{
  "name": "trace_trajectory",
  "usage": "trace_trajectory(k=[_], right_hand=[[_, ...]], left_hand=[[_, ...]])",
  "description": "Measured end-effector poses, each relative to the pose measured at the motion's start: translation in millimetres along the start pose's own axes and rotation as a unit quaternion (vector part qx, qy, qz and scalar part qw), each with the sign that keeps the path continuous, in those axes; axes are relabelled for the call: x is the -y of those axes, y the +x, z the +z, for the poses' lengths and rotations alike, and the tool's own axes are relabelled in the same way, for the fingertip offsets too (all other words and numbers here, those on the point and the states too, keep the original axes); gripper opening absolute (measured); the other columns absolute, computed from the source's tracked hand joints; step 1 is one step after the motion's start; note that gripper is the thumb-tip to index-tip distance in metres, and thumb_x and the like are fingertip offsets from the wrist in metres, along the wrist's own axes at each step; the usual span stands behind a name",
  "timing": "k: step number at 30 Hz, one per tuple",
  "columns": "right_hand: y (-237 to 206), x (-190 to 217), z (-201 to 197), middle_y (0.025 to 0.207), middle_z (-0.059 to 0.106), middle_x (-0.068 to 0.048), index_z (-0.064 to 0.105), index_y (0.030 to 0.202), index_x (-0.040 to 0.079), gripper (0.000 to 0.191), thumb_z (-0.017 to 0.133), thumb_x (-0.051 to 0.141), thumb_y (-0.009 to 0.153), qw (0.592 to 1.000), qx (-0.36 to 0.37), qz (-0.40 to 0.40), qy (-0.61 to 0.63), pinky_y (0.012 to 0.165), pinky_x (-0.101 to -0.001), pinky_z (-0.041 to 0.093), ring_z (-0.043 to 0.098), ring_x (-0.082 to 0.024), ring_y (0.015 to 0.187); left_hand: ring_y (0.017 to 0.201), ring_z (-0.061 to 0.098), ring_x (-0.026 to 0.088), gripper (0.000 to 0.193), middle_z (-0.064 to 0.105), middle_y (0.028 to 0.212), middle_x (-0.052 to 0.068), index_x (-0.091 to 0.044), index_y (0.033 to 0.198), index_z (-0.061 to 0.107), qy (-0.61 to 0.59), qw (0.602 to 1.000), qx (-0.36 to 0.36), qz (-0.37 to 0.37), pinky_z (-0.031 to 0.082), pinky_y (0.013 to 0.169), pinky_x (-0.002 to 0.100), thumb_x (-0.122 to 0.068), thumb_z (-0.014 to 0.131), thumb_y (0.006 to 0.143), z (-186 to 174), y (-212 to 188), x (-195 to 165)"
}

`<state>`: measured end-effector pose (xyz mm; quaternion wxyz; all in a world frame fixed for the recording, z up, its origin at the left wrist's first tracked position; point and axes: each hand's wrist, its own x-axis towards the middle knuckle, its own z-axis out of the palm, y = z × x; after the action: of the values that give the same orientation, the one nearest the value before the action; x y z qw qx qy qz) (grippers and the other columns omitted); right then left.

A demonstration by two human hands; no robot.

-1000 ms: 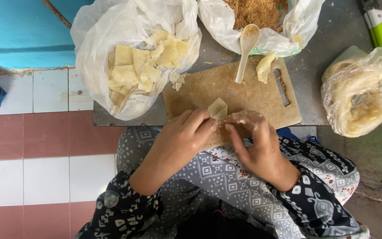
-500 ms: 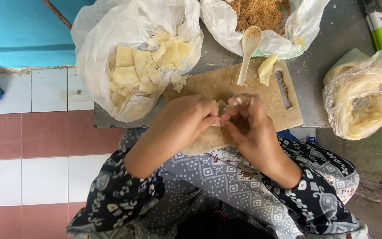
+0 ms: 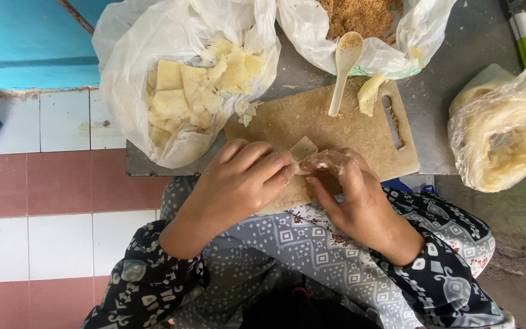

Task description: The person sits on the floor with a cutting board on their lap, takes thin dough wrappers from a plastic bag, spoons brown sugar filling onto a wrapper, and folds and pinches the wrapper closed, setting finished parcels aside while pulling new wrappers from the bag.

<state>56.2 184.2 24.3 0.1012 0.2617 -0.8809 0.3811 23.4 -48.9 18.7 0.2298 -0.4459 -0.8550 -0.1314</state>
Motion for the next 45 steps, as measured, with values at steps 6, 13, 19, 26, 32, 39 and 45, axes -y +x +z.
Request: trace_trajectory(k=[6,13,19,26,32,39,45], right_hand=[[0,-4,2,0.105,0.071,-0.015,0.051,0.117,0.000,0.043,0.080,-0.001,0.086,0.998,-0.017,-0.042,-0.052,0.084,-0.0388,0.055,0.069,-0.029,0.098],[13,-1,6,0.095,0.072,-0.010,0.046,0.117,0.000,0.039,0.073,-0.005,0.088,0.958,-0.015,0.258,0.127,0.078,-0.0285,0.059,0.073,-0.014,0.091],[19,-6,6,0.101,0.067,-0.014,0.046,0.123,-0.002,0.041,0.070,-0.008,0.090,0.965,0.001,0.222,0.137,0.079,-0.0282,0.058,0.069,-0.016,0.092],[2,-8,3,0.114,0.070,-0.014,0.048,0.122,-0.002,0.037,0.071,-0.006,0.094,0.998,-0.005,0.060,-0.011,0.089,-0.0392,0.055,0.070,-0.030,0.107],[-1,-13,7,0.115,0.065,-0.020,0.051,0.126,0.000,0.046,0.078,-0.001,0.088,0.998,-0.033,-0.044,-0.025,0.087,-0.0416,0.055,0.067,-0.035,0.106],[1,-16,13,0.118,0.070,-0.015,0.052,0.129,0.002,0.046,0.078,-0.003,0.092,0.999,-0.038,0.018,-0.015,0.088,-0.0385,0.058,0.071,-0.030,0.106],[3,-12,13,0.120,0.068,-0.017,0.052,0.129,0.002,0.048,0.078,-0.003,0.089,0.994,-0.060,-0.015,-0.089,0.090,-0.0433,0.054,0.068,-0.036,0.107]], left_hand=[[0.112,0.060,0.018,0.015,0.064,0.116,-0.001,-0.012,0.102,0.074,0.043,0.999,0.008,0.006,0.046,0.097,0.035,-0.018,0.069,0.090,3,2,-7],[0.102,0.059,0.029,0.012,0.062,0.102,0.006,-0.006,0.082,0.070,-0.141,0.960,0.073,-0.231,0.046,0.090,0.044,-0.016,0.073,0.088,11,24,-14],[0.098,0.062,0.029,0.020,0.066,0.100,0.008,-0.007,0.106,0.065,-0.219,0.942,0.085,-0.238,0.048,0.087,0.046,-0.012,0.072,0.088,15,33,-1],[0.102,0.065,0.027,0.042,0.072,0.106,0.008,-0.005,0.128,0.060,-0.181,0.978,0.028,-0.101,0.045,0.091,0.044,-0.015,0.072,0.089,18,8,-3],[0.103,0.066,0.022,0.042,0.071,0.105,0.002,-0.007,0.133,0.059,-0.182,0.976,0.016,-0.119,0.044,0.094,0.040,-0.021,0.074,0.096,26,9,-1],[0.110,0.063,0.027,0.047,0.069,0.112,0.005,-0.010,0.130,0.055,-0.159,0.976,-0.001,-0.148,0.041,0.097,0.044,-0.026,0.076,0.091,24,11,-6],[0.112,0.064,0.023,0.051,0.069,0.112,0.003,-0.008,0.140,0.053,-0.188,0.971,0.002,-0.148,0.041,0.100,0.043,-0.020,0.075,0.095,29,12,-4]])
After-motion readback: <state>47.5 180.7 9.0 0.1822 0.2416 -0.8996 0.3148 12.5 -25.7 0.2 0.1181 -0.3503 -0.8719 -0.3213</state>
